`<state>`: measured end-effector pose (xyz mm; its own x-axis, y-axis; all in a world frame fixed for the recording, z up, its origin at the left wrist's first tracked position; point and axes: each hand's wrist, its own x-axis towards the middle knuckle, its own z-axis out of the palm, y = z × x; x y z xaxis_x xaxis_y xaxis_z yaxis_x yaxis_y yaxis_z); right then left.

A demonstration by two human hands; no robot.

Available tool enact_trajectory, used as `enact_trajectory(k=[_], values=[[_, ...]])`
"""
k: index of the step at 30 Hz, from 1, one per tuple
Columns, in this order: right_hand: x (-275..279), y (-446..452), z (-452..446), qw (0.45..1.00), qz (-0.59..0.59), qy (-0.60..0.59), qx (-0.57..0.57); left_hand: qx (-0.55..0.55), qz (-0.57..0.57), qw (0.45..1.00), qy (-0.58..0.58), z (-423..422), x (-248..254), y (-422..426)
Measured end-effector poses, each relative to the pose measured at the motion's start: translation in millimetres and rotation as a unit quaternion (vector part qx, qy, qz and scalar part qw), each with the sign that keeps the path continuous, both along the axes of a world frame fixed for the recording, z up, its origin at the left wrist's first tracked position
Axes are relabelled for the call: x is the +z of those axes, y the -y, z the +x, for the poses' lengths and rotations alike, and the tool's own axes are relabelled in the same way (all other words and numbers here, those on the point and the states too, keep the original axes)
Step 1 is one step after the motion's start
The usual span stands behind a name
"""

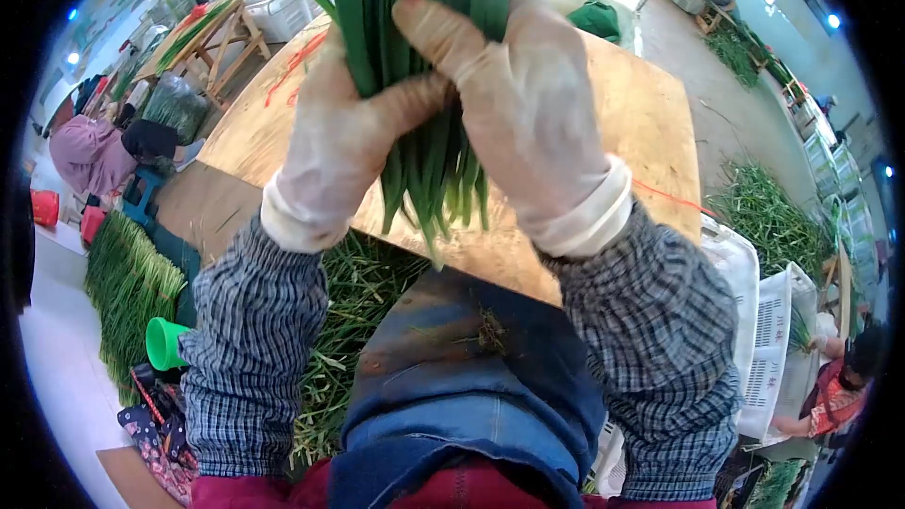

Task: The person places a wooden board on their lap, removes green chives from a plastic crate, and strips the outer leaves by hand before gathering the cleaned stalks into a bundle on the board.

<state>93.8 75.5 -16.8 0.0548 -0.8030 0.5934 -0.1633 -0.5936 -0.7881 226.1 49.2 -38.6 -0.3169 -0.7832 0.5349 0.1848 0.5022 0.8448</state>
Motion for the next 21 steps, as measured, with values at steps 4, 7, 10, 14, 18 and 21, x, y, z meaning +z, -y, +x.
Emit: enact_trajectory(k=[4, 7, 10, 14, 18, 21], values=[[-3.6, 12.0, -28.0, 0.993, -0.058, -0.057, -0.087, -0.055, 0.039, 0.997, -0.038, -28.7, -8.4, 16.8], [-31.8, 12.5, -37.0, 0.995, -0.005, -0.037, -0.098, -0.052, 0.001, 0.998, 0.031, -34.1, -33.0, 26.2], [-66.4, 12.0, -40.9, 0.996, 0.062, 0.030, -0.065, -0.077, 0.053, 0.995, 0.036, -38.8, -55.5, 25.1], [-67.6, 13.7, -46.3, 0.994, 0.078, 0.046, -0.058, -0.120, 0.108, 0.987, 0.003, -47.7, -53.5, 24.9], [-34.2, 22.8, -78.3, 0.982, 0.008, -0.084, -0.170, -0.072, -0.023, 0.994, 0.074, -75.7, -21.9, 34.4], [5.5, 23.8, -120.1, 0.970, 0.073, -0.109, -0.203, -0.127, -0.013, 0.988, 0.092, -114.8, 10.7, 48.7]])
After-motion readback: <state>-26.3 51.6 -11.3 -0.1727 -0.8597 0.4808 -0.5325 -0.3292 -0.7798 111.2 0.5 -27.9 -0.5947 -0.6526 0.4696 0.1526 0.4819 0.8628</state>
